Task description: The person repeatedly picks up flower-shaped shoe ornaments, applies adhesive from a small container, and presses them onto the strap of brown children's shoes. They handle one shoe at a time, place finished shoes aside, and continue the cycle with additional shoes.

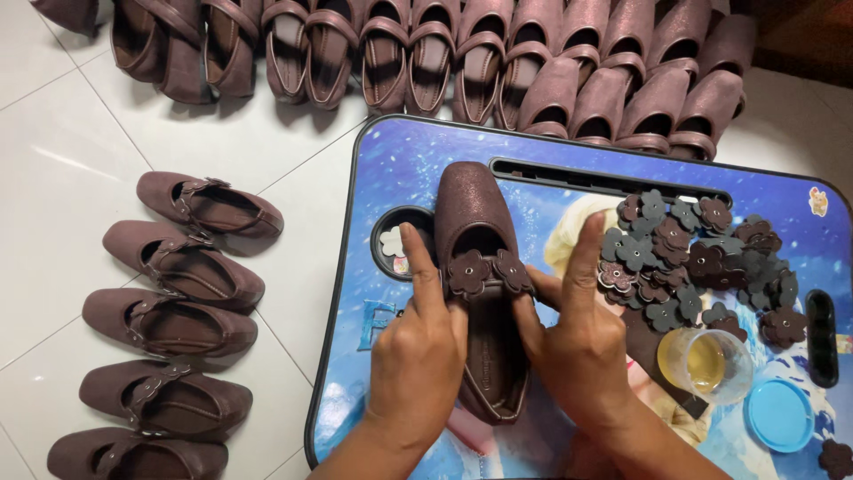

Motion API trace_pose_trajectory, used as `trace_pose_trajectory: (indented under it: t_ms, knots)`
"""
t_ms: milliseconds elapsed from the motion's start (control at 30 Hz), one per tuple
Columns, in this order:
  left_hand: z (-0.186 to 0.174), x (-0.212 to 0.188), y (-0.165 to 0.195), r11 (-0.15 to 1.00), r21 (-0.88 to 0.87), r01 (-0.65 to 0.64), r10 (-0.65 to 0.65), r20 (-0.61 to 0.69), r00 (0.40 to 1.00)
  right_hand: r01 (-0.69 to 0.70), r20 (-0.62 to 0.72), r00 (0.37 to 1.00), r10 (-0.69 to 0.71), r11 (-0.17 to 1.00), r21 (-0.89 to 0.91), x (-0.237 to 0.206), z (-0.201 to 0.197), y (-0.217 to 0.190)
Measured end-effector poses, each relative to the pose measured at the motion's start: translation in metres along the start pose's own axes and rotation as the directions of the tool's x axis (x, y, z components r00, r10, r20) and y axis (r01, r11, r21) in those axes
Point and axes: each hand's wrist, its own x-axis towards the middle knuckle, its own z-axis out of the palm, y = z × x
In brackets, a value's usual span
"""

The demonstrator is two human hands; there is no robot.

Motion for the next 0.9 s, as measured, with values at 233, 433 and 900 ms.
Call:
trace_pose_trajectory:
  t_ms: [233,433,900]
  knots:
    - [0.006,-0.004,0.004,0.980,0.113,-0.164,0.180,-0.148,0.972,0.148,-0.060,0.985,-0.161,0.973,-0.179,-0.002,0.005,-0.003]
    - [0.013,-0.011,0.000,0.973,0.134,-0.188,0.214,-0.215,0.953,0.144,-0.041,0.986,-0.159,0.959,-0.244,-0.007,0.005,-0.002]
    - [-0.015,-0.032,-0.011,0.836,-0.544,0.072,-0.104,-0.027,0.994,-0.352,0.303,0.892,0.335,0.936,0.004,-0.006,-0.027,-0.015]
